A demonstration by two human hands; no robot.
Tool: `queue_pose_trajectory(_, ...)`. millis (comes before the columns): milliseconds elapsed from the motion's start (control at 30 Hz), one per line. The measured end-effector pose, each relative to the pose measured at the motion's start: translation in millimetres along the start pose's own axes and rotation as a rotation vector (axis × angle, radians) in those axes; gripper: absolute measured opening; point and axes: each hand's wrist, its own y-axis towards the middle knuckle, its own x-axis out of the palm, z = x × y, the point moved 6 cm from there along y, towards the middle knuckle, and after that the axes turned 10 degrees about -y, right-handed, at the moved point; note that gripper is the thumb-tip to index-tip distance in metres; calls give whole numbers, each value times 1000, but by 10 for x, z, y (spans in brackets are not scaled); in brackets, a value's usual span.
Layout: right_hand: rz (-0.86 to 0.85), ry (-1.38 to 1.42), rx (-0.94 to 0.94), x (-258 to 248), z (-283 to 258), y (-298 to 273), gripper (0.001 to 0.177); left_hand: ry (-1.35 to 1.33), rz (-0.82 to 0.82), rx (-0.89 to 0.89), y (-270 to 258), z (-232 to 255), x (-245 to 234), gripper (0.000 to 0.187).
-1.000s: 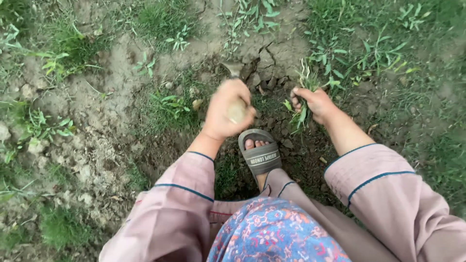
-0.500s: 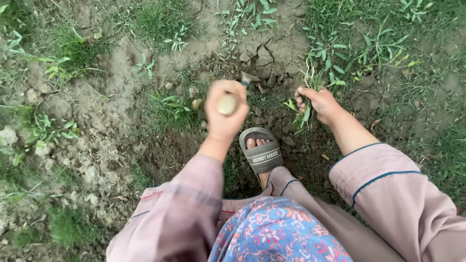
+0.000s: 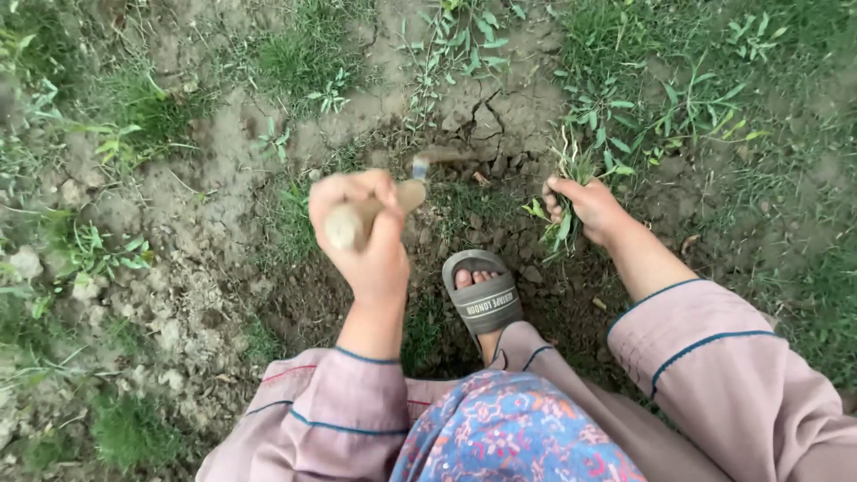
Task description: Removing weeds from the soil using a hand trowel and bare hands.
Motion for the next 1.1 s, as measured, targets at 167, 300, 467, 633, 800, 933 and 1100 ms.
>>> queue_pose_trajectory(167, 0, 10, -13, 61, -24, 42, 20, 467, -26, 174, -46, -362, 24, 30)
queue_pose_trajectory(300, -11, 6, -31, 29, -69, 35, 17, -91, 166, -103, 78, -392, -1, 26)
queue_pose_trajectory(467, -25, -11, -70, 78, -54, 29, 20, -71, 89, -71, -5, -505, 1, 31)
queue_pose_trajectory(633, -18, -52, -40, 52, 49, 69, 18, -333, 272, -155, 39, -160, -138, 34)
queue_pose_trajectory(800, 2, -77, -57, 112, -45, 68, 22, -113, 251, -172, 96, -430, -268, 32)
queue_pose_trajectory(933, 6, -85, -3, 145, 22, 79, 17, -519, 207, -11, 213, 2, -299, 39)
queue_pose_trajectory(1100, -14, -130, -71, 166, -39, 70, 19, -488, 279, -70, 184, -710, -302, 37)
